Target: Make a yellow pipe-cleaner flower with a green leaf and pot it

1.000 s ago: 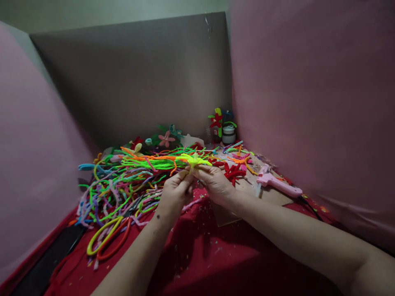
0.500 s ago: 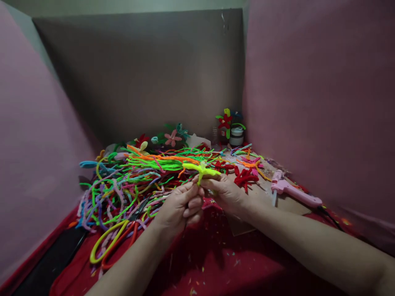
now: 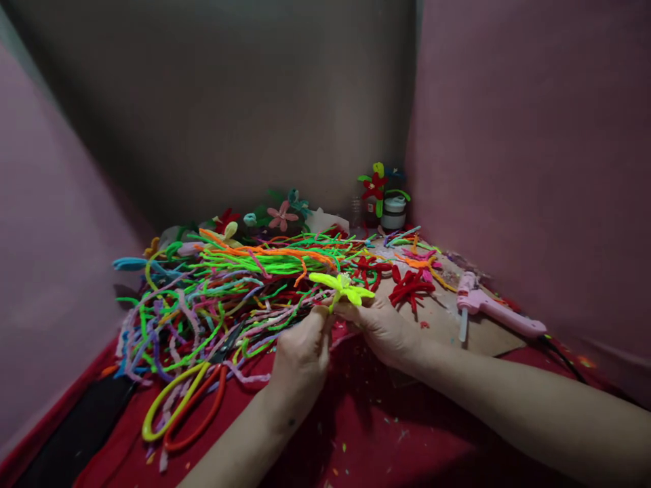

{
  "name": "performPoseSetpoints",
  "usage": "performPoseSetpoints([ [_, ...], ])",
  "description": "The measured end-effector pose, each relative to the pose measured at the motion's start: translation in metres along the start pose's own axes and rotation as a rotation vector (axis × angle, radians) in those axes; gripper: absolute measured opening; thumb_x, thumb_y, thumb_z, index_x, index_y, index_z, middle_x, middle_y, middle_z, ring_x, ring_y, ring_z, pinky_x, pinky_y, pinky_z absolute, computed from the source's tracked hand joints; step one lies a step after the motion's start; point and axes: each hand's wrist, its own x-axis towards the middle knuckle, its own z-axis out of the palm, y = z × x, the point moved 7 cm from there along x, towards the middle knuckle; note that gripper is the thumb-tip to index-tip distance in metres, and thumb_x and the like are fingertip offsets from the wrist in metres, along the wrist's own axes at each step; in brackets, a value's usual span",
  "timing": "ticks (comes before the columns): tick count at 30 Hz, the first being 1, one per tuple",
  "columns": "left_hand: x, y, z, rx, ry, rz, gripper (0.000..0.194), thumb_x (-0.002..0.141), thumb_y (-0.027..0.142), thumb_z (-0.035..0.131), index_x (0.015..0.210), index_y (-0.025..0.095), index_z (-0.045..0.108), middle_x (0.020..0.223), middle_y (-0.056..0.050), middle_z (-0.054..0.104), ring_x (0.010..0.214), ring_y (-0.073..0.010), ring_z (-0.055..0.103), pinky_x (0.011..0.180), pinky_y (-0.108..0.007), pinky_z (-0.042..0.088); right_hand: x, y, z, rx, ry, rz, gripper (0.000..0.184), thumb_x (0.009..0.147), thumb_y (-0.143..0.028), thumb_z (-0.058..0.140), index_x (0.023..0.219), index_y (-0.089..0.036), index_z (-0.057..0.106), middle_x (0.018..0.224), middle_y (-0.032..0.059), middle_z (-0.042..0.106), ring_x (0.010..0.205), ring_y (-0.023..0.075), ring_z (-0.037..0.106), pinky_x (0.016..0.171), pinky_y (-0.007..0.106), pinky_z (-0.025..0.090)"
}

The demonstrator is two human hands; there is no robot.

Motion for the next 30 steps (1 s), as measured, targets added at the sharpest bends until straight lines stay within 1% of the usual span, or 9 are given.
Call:
performPoseSetpoints([
  [3, 0.001, -0.003, 0.001, -0.159, -0.035, -0.132, 0.014, 0.077, 0.026, 0.060, 0.066, 0.018, 0.060, 0.050, 0.004, 0.044, 0.043, -0.0075, 0.035, 0.045, -0.020, 0.028, -0.001, 0.000, 0.004, -0.009, -0.047, 0.023, 0.020, 0.067, -0.027, 0.074, 0.086, -0.022, 0.072, 0.080, 0.0000, 0.066, 0.075, 0.0132, 0.056, 0.075, 0.028, 0.043],
  [7, 0.000, 0.003, 0.016, -0.525, -0.160, -0.368, 0.034, 0.080, 0.037, 0.058, 0.055, 0.017, 0.045, 0.041, 0.007, 0.035, 0.033, -0.0041, 0.026, 0.035, -0.017, 0.021, 0.002, -0.004, 0.006, -0.029, -0.140, 0.047, 0.024, 0.069, -0.029, 0.072, 0.092, -0.020, 0.072, 0.074, -0.0005, 0.064, 0.066, 0.0096, 0.051, 0.062, 0.023, 0.040],
  [12, 0.003, 0.015, 0.037, -0.888, -0.287, -0.477, 0.024, 0.078, 0.037, 0.061, 0.070, 0.015, 0.054, 0.040, 0.010, 0.032, 0.031, -0.0010, 0.013, 0.029, -0.013, 0.017, 0.011, -0.017, 0.003, 0.074, -0.195, 0.097, 0.023, 0.066, -0.029, 0.074, 0.085, -0.016, 0.072, 0.060, -0.0026, 0.058, 0.050, 0.0050, 0.041, 0.046, 0.018, 0.028],
  [17, 0.016, 0.020, 0.051, -0.954, -0.357, -0.531, 0.019, 0.076, 0.032, 0.063, 0.072, 0.015, 0.055, 0.042, 0.012, 0.030, 0.033, -0.0006, 0.005, 0.027, -0.013, 0.019, 0.018, -0.029, -0.006, 0.176, -0.116, 0.095, 0.019, 0.057, -0.023, 0.079, 0.071, -0.016, 0.069, 0.057, -0.0031, 0.059, 0.048, 0.0047, 0.045, 0.045, 0.017, 0.030],
  [20, 0.025, 0.023, 0.053, -0.789, -0.341, -0.514, 0.020, 0.077, 0.034, 0.061, 0.075, 0.016, 0.053, 0.045, 0.011, 0.033, 0.032, -0.0015, 0.012, 0.029, -0.014, 0.020, 0.021, -0.031, -0.015, 0.221, 0.004, 0.060, 0.019, 0.054, -0.022, 0.079, 0.067, -0.015, 0.068, 0.057, -0.0030, 0.060, 0.050, 0.0060, 0.047, 0.046, 0.018, 0.034],
  [22, 0.031, 0.024, 0.048, -0.517, -0.292, -0.443, 0.020, 0.079, 0.037, 0.056, 0.076, 0.018, 0.051, 0.047, 0.009, 0.038, 0.032, -0.0039, 0.023, 0.032, -0.017, 0.024, 0.023, -0.031, -0.020, 0.239, 0.067, 0.034, 0.020, 0.051, -0.022, 0.079, 0.066, -0.015, 0.068, 0.058, -0.0025, 0.061, 0.049, 0.0067, 0.047, 0.044, 0.018, 0.034],
  [26, 0.041, 0.038, 0.032, 0.225, -0.083, -0.044, 0.012, 0.080, 0.027, 0.051, 0.072, 0.019, 0.050, 0.056, 0.003, 0.045, 0.045, -0.0107, 0.042, 0.046, -0.023, 0.032, 0.023, -0.031, -0.028, 0.212, 0.180, -0.002, 0.022, 0.049, -0.022, 0.080, 0.068, -0.016, 0.069, 0.059, -0.0030, 0.062, 0.049, 0.0069, 0.046, 0.042, 0.017, 0.029],
  [28, 0.039, 0.041, 0.030, 0.387, -0.016, 0.102, 0.009, 0.079, 0.020, 0.050, 0.069, 0.019, 0.050, 0.059, 0.002, 0.045, 0.052, -0.0120, 0.044, 0.052, -0.024, 0.032, 0.022, -0.031, -0.029, 0.170, 0.210, -0.021, 0.022, 0.050, -0.022, 0.080, 0.069, -0.017, 0.070, 0.059, -0.0027, 0.062, 0.050, 0.0073, 0.045, 0.042, 0.018, 0.027],
  [30, 0.037, 0.037, 0.030, 0.404, -0.011, 0.130, 0.012, 0.080, 0.019, 0.047, 0.068, 0.020, 0.049, 0.058, 0.002, 0.043, 0.053, -0.0118, 0.043, 0.054, -0.024, 0.032, 0.021, -0.031, -0.029, 0.125, 0.201, -0.048, 0.020, 0.051, -0.023, 0.080, 0.068, -0.018, 0.071, 0.061, -0.0026, 0.063, 0.051, 0.0072, 0.043, 0.044, 0.019, 0.026],
])
